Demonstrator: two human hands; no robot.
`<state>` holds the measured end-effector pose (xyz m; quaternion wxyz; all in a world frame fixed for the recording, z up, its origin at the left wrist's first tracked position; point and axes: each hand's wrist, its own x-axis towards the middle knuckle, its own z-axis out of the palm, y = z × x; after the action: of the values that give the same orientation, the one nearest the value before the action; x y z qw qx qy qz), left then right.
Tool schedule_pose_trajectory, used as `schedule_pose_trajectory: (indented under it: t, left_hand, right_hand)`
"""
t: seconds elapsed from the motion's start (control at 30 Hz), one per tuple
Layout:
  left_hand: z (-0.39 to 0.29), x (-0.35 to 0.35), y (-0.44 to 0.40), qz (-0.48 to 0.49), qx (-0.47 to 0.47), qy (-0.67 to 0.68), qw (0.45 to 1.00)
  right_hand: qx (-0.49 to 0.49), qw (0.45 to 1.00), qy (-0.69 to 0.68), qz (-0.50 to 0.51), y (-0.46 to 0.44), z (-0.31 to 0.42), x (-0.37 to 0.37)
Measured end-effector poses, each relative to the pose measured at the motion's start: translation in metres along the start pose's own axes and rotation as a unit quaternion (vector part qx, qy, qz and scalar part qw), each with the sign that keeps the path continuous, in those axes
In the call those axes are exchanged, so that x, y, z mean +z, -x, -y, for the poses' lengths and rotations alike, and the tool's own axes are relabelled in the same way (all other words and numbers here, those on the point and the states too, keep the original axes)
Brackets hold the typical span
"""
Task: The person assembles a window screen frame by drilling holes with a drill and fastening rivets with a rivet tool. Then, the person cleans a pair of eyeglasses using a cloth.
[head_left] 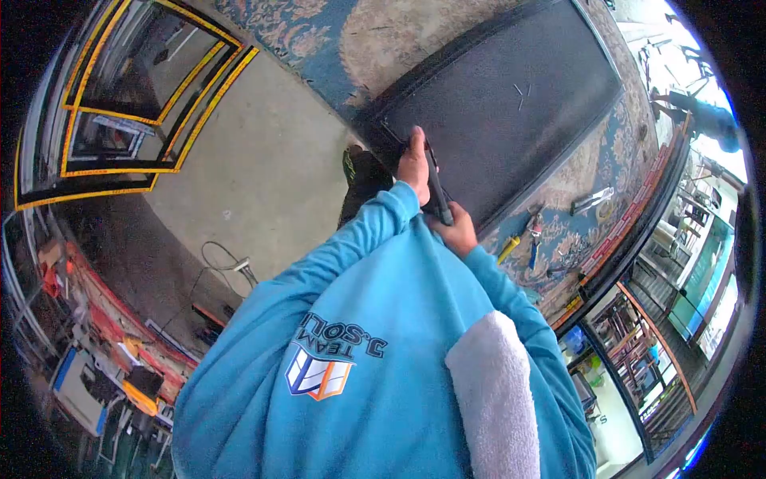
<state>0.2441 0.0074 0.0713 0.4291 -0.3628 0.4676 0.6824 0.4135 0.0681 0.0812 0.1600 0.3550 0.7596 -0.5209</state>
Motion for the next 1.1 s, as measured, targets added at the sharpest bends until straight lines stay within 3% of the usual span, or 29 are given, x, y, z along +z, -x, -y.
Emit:
schedule_pose_trajectory:
  t: [0.1, 0.17, 0.23, 0.27, 0.3, 0.33, 0.37, 0.43, 0.47, 0.5, 0.57, 0.63, 0.73, 0.77, 0.83, 0.87, 0.9, 0.93, 1.03, 1.1]
  left_hand:
    - [0.001, -0.001, -0.003, 0.004, 0.025, -0.021, 0.999]
    - [0.007, -0.017, -0.013, 0.034, -0.031, -0.058, 0.997]
    - [0.009, -0.024, -0.01, 0.044, -0.02, -0.055, 0.997]
    - [-0.005, -0.033, 0.011, 0.128, -0.039, -0.128, 0.983]
    - [-0.006, -0.048, 0.013, 0.129, -0.039, -0.133, 0.982]
    - [-0.004, -0.063, 0.008, 0.112, -0.002, -0.21, 0.971]
    - [0.0, -0.08, 0.0, 0.094, 0.034, -0.287, 0.953]
    - [0.011, -0.12, -0.027, 0.0, 0.101, -0.365, 0.926]
    - [0.004, -0.118, -0.025, 0.003, 0.103, -0.372, 0.923]
    - [-0.004, -0.113, -0.02, -0.015, 0.09, -0.306, 0.948]
    - [-0.014, -0.102, -0.014, -0.031, 0.079, -0.245, 0.966]
    - [-0.022, -0.087, -0.018, 0.009, 0.098, -0.211, 0.973]
    - [-0.021, -0.077, -0.026, -0.025, 0.065, -0.182, 0.981]
    - [-0.02, -0.074, -0.027, -0.051, 0.047, -0.153, 0.986]
    - [-0.019, -0.073, -0.03, -0.062, 0.057, -0.175, 0.981]
    - [-0.019, -0.077, -0.032, -0.049, 0.05, -0.144, 0.987]
    - [-0.019, -0.08, -0.031, -0.037, 0.042, -0.112, 0.992]
    - [-0.019, -0.081, -0.029, -0.047, 0.026, -0.087, 0.995]
    - [-0.032, -0.093, -0.018, 0.012, -0.04, -0.041, 0.998]
    - [-0.034, -0.094, -0.012, 0.027, -0.04, -0.075, 0.996]
  right_hand:
    - [0.001, 1.0, -0.004, -0.014, -0.005, -0.018, 0.016]
    - [-0.019, 0.998, 0.052, 0.017, 0.004, 0.002, -0.013]
    - [0.023, 0.992, -0.112, 0.054, 0.029, 0.042, -0.04]
    - [0.02, 0.993, -0.109, 0.051, 0.039, 0.034, -0.049]
    - [0.014, 0.993, -0.106, 0.048, 0.049, 0.024, -0.062]
    - [-0.023, 0.996, -0.091, 0.013, 0.059, 0.02, -0.076]
    - [0.025, 0.986, -0.166, -0.023, 0.071, 0.013, -0.087]
    - [-0.03, 0.989, -0.037, -0.138, 0.072, -0.045, -0.11]
    - [-0.082, 0.962, 0.041, -0.258, 0.071, -0.054, -0.117]
    - [-0.028, 0.953, 0.086, -0.29, 0.076, -0.034, -0.128]
    - [0.068, 0.908, 0.144, -0.387, 0.059, -0.087, -0.144]
    - [0.149, 0.884, 0.149, -0.417, 0.043, -0.115, -0.157]
    - [0.218, 0.857, 0.21, -0.416, 0.029, -0.134, -0.165]
    - [0.22, 0.858, 0.204, -0.418, 0.028, -0.139, -0.161]
    - [0.068, 0.812, 0.329, -0.477, 0.026, -0.131, -0.148]
    - [-0.01, 0.844, 0.27, -0.464, 0.027, -0.123, -0.141]
    - [0.014, 0.894, 0.161, -0.418, 0.029, -0.103, -0.129]
    - [0.046, 0.909, 0.12, -0.396, 0.028, -0.096, -0.113]
    - [0.163, 0.926, 0.055, -0.335, 0.019, -0.099, -0.078]
    - [0.141, 0.926, -0.008, -0.35, -0.003, -0.138, -0.06]
